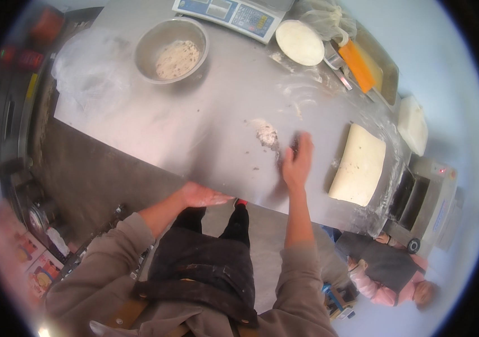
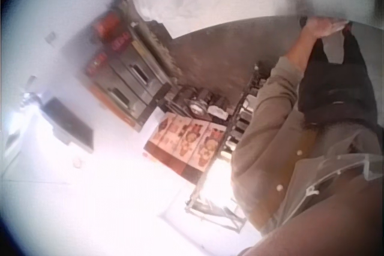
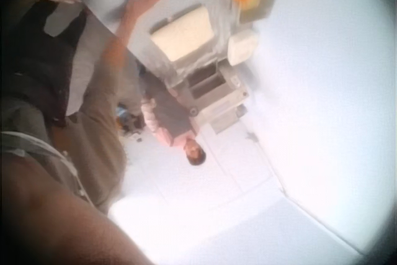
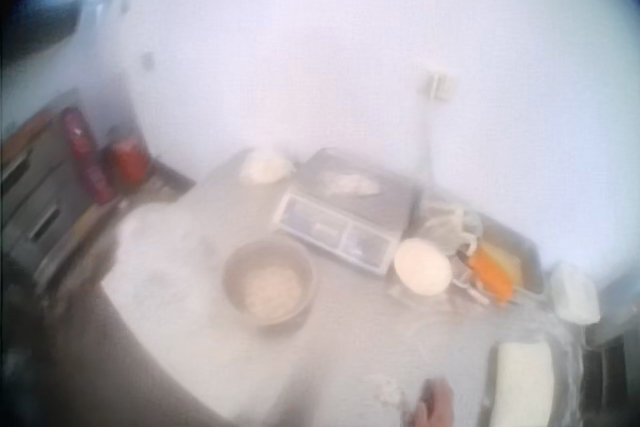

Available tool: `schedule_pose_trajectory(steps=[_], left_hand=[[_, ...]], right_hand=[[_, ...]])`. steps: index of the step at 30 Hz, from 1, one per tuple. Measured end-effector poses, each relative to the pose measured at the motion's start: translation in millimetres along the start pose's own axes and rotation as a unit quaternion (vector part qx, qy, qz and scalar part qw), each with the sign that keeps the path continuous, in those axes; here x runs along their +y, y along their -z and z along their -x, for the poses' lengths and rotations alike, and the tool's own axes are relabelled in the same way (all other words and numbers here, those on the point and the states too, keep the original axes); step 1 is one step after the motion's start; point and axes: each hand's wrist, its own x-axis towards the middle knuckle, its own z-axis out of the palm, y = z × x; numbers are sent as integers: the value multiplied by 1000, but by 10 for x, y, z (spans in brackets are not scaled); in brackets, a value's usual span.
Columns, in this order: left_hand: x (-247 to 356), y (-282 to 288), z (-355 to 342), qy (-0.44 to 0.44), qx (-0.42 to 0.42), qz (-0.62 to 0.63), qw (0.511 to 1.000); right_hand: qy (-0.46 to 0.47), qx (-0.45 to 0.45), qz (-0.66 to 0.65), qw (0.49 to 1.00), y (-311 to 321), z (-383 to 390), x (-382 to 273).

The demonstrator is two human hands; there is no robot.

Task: The person spreads a dark filling over a large sheet of dough, folds it into a rectangular block, and presses it flat. They then pass the block through a dough sheeter to thin it and use a round cutter to cut multiple circular pieces from the sheet.

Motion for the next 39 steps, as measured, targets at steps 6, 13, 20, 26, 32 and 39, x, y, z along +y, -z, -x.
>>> schedule_pose_trajectory(steps=[6,13,20,26,32,39], left_hand=[[25,-84,-35,5,34,-5,999],[66,57,-7,-43,122,143,981],[512,974,70,-83,102,-189,973],[245,507,68,-10,-146,41,988],[18,-265,158,-63,130,145,979],[87,-55,168,-97,160,126,974]], right_hand=[[282,-204,-66,935,-590,-342,-760],[314,-271,-120,902,-670,719,-1085],[329,-262,-218,881,-856,1285,-1302],[339,-226,-234,883,-625,972,-1127],[249,-145,-101,952,-962,-608,-1122],[461,-330,-94,818,-1309,-436,-1483]])
